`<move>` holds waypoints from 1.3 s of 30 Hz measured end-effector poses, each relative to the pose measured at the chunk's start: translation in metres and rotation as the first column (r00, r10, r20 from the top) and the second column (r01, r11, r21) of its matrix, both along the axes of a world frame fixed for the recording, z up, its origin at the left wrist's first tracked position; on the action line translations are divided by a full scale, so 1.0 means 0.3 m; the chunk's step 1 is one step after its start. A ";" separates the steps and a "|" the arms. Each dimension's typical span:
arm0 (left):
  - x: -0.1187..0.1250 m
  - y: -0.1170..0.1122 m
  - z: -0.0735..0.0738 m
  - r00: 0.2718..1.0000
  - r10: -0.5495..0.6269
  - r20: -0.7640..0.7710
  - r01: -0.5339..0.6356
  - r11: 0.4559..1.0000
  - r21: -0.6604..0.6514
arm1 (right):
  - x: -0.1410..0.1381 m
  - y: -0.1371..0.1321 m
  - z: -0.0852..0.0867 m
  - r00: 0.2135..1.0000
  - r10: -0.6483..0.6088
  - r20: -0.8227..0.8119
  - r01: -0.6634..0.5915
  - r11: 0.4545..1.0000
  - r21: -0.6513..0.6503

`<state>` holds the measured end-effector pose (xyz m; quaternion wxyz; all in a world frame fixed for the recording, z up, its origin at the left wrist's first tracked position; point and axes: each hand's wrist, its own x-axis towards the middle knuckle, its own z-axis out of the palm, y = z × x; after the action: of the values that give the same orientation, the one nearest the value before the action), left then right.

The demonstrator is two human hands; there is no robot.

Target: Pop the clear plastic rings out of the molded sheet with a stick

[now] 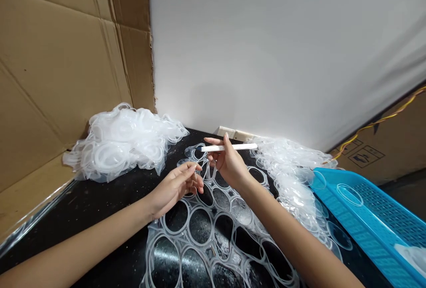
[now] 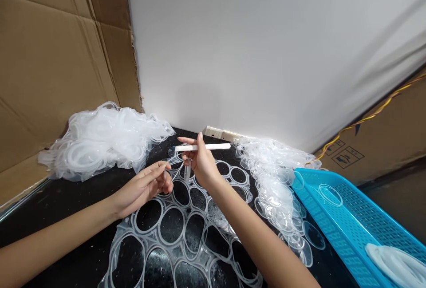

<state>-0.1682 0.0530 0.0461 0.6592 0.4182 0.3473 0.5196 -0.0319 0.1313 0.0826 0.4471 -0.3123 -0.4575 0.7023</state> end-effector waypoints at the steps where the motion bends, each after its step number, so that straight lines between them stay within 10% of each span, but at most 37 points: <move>1: 0.000 0.000 0.001 0.999 0.002 -0.044 -0.001 1.000 0.029 | -0.004 -0.003 -0.003 1.000 0.003 -0.006 -0.003 1.000 -0.005; 16: -0.043 0.002 0.006 0.644 0.307 -0.700 0.143 0.851 0.505 | 0.010 0.004 0.048 0.991 -0.056 -0.121 0.032 0.981 -0.189; 23: -0.182 0.115 -0.025 0.330 0.532 -0.780 -0.113 0.842 0.527 | 0.077 0.094 0.053 0.971 -0.240 0.008 0.229 0.936 0.267; 28: -0.190 0.152 -0.113 0.245 0.427 -0.870 -0.039 0.901 0.431 | 0.069 0.085 -0.063 0.834 -0.146 0.532 -0.249 0.762 0.598; 32: -0.152 0.169 -0.143 0.228 0.417 -0.880 0.005 0.903 0.429 | 0.056 0.055 -0.153 0.582 -0.191 0.790 -0.612 0.537 0.580; 39: -0.178 0.200 -0.144 0.364 0.399 -0.841 -0.055 0.911 0.408 | 0.070 0.028 -0.163 0.539 -0.213 0.815 -0.654 0.504 0.564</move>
<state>-0.2214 0.1131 0.0028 0.2062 0.6780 0.6183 0.3398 -0.0108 0.1396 0.0337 0.1642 -0.2700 -0.9216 0.2252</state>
